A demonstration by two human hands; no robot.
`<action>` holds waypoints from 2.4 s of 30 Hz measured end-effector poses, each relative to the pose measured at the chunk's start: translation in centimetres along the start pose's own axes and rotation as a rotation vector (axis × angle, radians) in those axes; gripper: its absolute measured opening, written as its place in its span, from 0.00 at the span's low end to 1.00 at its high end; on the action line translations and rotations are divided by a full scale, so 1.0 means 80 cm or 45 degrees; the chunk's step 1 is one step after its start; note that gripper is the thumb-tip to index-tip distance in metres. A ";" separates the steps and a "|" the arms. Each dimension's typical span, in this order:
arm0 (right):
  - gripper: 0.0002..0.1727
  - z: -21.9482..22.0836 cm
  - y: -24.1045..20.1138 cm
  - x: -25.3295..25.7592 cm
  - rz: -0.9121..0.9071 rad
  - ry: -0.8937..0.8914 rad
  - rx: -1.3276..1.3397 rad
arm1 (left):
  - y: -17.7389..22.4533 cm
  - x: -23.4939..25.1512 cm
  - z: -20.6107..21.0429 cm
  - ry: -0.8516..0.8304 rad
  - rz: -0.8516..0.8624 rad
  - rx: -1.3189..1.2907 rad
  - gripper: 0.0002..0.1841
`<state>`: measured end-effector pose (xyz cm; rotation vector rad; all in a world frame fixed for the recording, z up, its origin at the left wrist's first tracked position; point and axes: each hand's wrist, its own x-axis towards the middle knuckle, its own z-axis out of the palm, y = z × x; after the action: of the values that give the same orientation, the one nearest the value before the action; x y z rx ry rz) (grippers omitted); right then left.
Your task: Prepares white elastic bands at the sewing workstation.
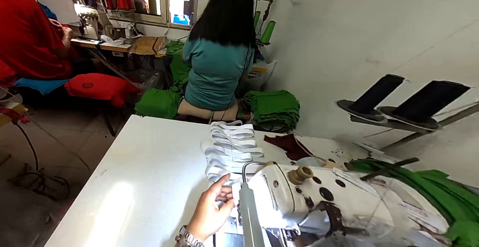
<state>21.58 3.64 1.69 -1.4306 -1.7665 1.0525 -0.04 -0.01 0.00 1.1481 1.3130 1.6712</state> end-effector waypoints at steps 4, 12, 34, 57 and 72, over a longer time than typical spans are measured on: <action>0.15 0.013 -0.013 -0.003 0.097 -0.005 0.167 | -0.001 -0.001 -0.001 0.025 -0.015 0.023 0.23; 0.15 0.001 -0.033 0.019 0.046 -0.227 -0.269 | -0.020 -0.009 0.000 -0.002 0.195 0.221 0.18; 0.20 0.009 -0.051 0.045 0.185 -0.413 -0.415 | 0.035 -0.023 -0.109 -0.193 -0.210 0.499 0.20; 0.32 0.004 -0.072 0.080 0.342 -0.920 -1.035 | 0.025 -0.019 -0.144 -0.547 -0.144 0.207 0.08; 0.34 0.080 0.204 0.129 -0.159 -0.425 -0.739 | 0.015 -0.017 -0.149 -0.588 -0.095 0.186 0.11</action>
<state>21.66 13.99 -15.80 -1.4997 -2.5175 0.7746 -10.75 -5.58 -0.19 1.4466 1.1729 1.1752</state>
